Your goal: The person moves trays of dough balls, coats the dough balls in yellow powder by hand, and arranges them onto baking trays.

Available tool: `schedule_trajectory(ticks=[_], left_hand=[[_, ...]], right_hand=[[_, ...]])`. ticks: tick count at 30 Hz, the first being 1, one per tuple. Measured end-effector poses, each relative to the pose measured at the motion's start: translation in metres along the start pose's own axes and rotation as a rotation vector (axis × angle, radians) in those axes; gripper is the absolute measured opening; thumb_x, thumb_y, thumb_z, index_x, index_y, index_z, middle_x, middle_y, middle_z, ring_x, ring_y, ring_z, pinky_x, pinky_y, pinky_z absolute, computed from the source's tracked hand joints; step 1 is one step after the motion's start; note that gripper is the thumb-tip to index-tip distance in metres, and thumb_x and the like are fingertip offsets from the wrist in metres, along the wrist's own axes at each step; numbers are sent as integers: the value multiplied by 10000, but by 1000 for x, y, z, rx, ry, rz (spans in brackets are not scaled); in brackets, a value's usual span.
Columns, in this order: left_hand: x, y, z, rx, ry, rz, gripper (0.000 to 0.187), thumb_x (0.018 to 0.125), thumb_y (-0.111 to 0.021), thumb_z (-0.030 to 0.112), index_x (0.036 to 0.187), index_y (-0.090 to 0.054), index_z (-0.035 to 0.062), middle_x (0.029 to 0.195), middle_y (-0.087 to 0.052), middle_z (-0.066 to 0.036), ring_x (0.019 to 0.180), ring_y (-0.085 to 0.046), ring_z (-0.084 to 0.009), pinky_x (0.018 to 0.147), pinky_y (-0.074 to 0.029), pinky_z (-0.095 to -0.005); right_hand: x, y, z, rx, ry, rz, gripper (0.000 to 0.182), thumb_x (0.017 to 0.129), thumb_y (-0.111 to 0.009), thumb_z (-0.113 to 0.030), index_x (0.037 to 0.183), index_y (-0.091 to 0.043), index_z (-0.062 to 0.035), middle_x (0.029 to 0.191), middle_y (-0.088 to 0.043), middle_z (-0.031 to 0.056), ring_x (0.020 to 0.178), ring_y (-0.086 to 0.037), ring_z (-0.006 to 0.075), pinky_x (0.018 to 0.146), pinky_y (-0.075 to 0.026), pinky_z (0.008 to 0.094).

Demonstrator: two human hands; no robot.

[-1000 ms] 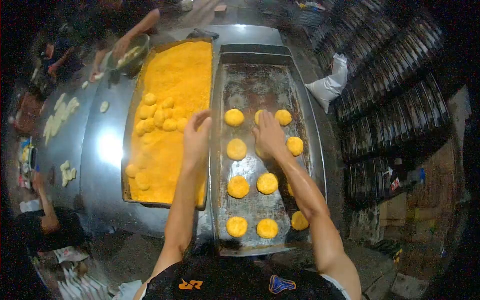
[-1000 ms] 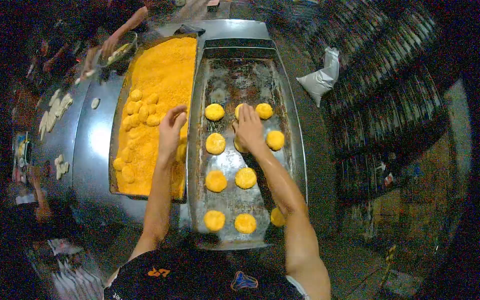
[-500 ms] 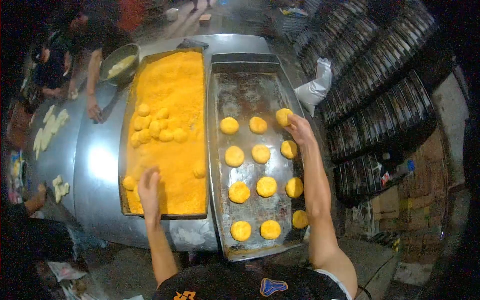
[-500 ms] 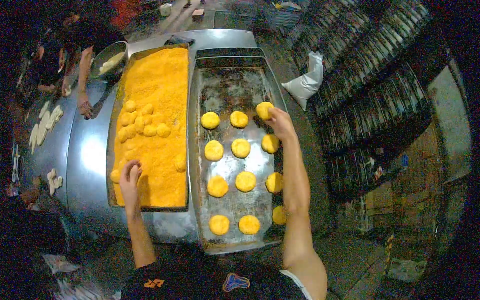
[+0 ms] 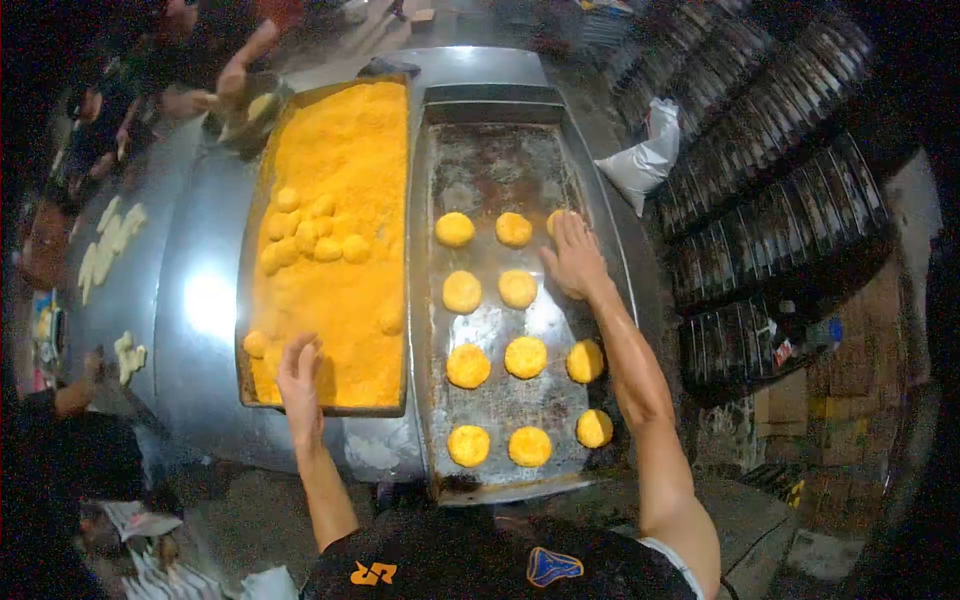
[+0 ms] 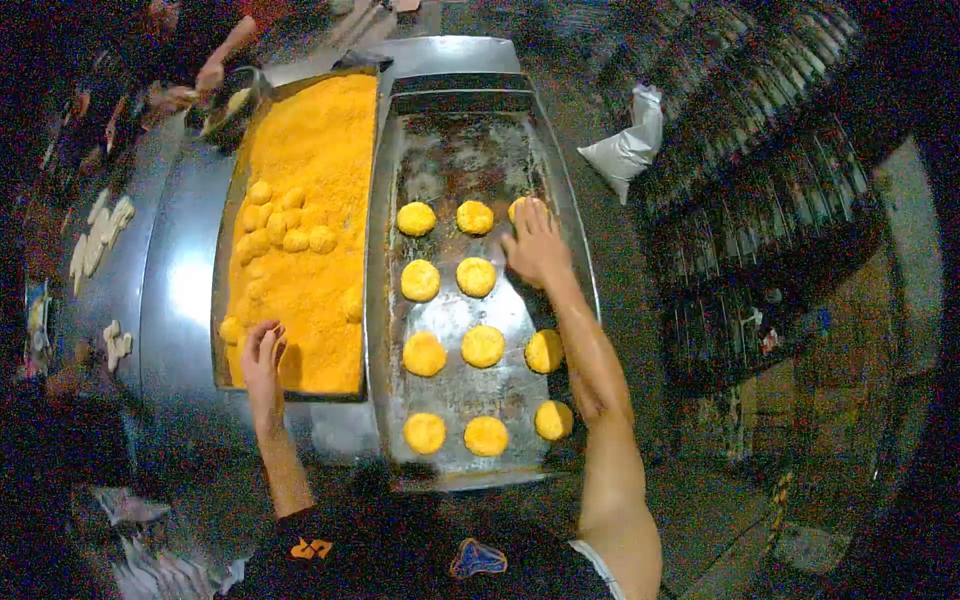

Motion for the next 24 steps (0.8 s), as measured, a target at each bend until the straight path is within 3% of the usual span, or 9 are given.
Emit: schedule_trajectory(ticks=[3,5,6,8,11,15,17,19,24], left_hand=[[-5,1,4,26,-22,-13,273,945,-566,189,1139,-588,-2,1119,-597,-83,1071,-569,-206,934,-445,-330],[-9,12,4,47,-34,29,272,956,-548,199,1148,-585,10,1125,-598,-75,1056,-578,-178,914,-462,-295],[-10,15,7,108,-45,16,274,946,-564,195,1133,-594,-3,1098,-607,-78,1040,-575,-172,904,-455,-291],[-7,29,10,212,-96,-3,276,934,-579,197,1110,-613,-14,1045,-627,-81,1010,-568,-157,878,-448,-277],[5,71,3,349,-74,75,273,939,-570,210,1093,-622,-10,1043,-631,-110,989,-578,-176,862,-462,-306],[58,137,-7,893,-212,231,262,880,-610,141,1112,-632,22,971,-627,-157,867,-616,-267,820,-498,-332],[77,140,-4,882,-290,234,280,850,-626,135,1105,-637,20,923,-602,-181,835,-582,-323,823,-481,-376],[87,104,3,960,-362,73,286,845,-632,139,1107,-635,23,982,-590,-177,936,-549,-327,877,-446,-404],[121,64,-24,980,-592,-35,337,800,-638,122,1121,-593,30,1094,-577,-174,1069,-509,-349,947,-420,-417]], right_hand=[[12,17,-4,22,-105,-80,662,961,-309,-492,1428,-335,-23,1482,-328,197,1386,-280,353,1139,-187,498],[22,15,-11,-69,-256,-498,643,971,-324,-456,1429,-328,-3,1473,-346,196,1386,-288,343,1141,-195,485],[25,7,-27,-61,-215,-496,643,971,-324,-456,1429,-328,-3,1473,-346,196,1386,-288,343,1141,-195,485],[35,28,-72,-48,27,-6,626,977,-331,-431,1412,-342,19,1455,-374,199,1369,-320,345,1138,-208,477],[22,-22,-106,3,152,-34,627,967,-376,-406,1384,-357,63,1454,-361,224,1342,-359,348,1112,-257,485],[56,8,-153,-117,19,-315,477,932,-456,-318,1275,-513,9,1221,-574,216,1154,-520,369,999,-380,499],[72,68,-216,302,194,189,327,879,-513,-173,1169,-601,-50,1016,-642,212,1014,-587,379,879,-466,471],[92,28,-283,326,297,-37,296,825,-528,-69,1098,-640,-78,917,-653,206,922,-621,383,759,-503,461],[132,-68,-327,259,119,-238,265,804,-613,-190,1042,-645,-79,916,-656,191,850,-648,367,686,-505,472]])
Point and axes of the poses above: each hand's wrist, its own x-axis towards the middle knuckle, its own y-axis out of the back of the hand, z = x × y, the point moved 10 cm from there along x, towards the middle knuckle
